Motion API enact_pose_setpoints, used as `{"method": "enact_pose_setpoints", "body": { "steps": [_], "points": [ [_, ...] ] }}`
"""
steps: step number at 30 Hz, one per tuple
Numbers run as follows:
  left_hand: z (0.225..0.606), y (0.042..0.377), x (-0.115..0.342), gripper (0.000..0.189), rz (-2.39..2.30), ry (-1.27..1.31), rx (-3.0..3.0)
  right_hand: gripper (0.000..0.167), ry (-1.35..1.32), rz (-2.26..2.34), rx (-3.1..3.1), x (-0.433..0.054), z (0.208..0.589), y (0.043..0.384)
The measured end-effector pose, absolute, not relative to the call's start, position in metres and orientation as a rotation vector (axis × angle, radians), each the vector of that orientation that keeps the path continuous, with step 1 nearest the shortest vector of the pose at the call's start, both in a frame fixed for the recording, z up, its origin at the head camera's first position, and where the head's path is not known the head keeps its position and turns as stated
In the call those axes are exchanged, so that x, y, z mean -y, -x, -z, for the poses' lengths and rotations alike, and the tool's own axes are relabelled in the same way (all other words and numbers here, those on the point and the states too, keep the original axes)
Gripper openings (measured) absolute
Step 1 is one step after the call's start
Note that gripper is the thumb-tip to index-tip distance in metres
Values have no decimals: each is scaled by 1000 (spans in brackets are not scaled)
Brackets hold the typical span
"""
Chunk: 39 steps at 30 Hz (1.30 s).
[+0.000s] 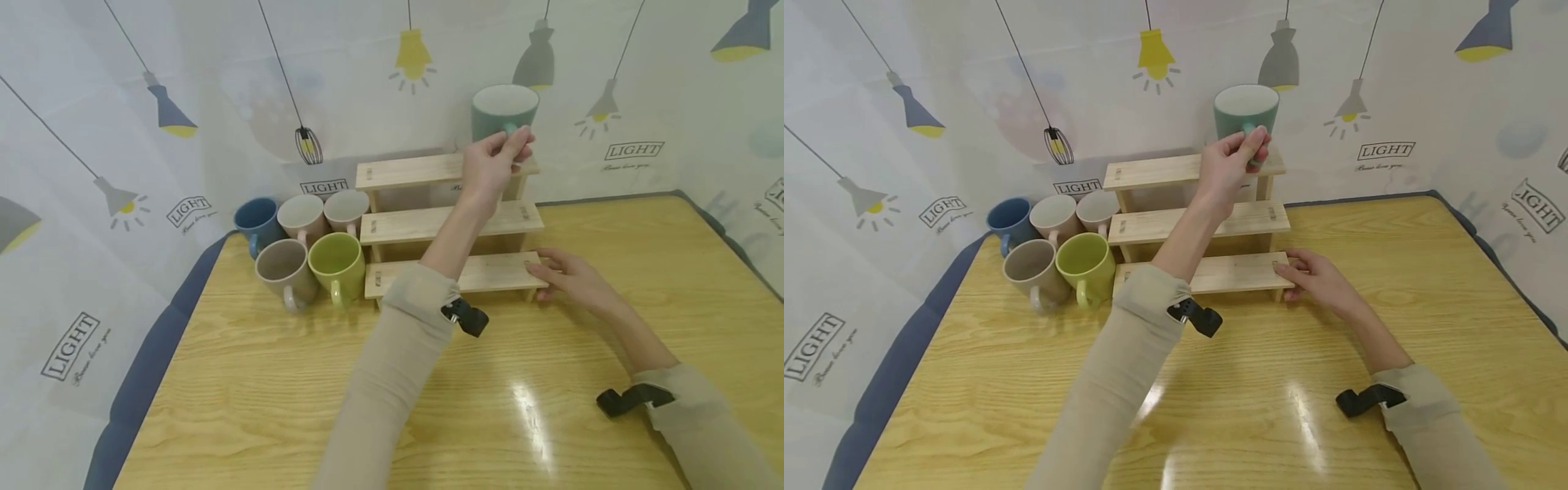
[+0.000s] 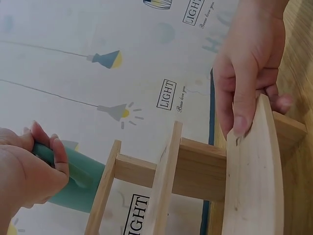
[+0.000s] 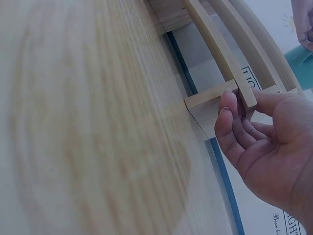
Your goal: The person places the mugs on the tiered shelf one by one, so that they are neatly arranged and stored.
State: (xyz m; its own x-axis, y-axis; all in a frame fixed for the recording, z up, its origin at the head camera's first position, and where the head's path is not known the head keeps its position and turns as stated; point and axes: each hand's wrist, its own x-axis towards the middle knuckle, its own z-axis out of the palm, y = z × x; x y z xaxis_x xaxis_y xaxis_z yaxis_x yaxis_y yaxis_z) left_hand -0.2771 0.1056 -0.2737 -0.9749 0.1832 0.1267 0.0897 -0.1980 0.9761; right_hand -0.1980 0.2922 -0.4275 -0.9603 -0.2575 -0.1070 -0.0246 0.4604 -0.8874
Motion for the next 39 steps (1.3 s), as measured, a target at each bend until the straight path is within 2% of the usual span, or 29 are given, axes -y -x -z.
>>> {"method": "enact_pose_setpoints", "body": {
  "steps": [16,23,28,39],
  "points": [
    [272,281,-112,29,-2326,-344,-1981,73,262,1578,-2464,-289,426,198],
    [274,280,-109,30,-2314,-430,-1966,72,257,1573,-2450,-289,427,199],
    [275,281,-101,22,-2296,-476,-1918,71,254,1573,-2443,-291,429,200],
    [283,285,-68,33,-2212,-559,-2034,71,259,1579,-2446,-294,432,199]
  ]
}}
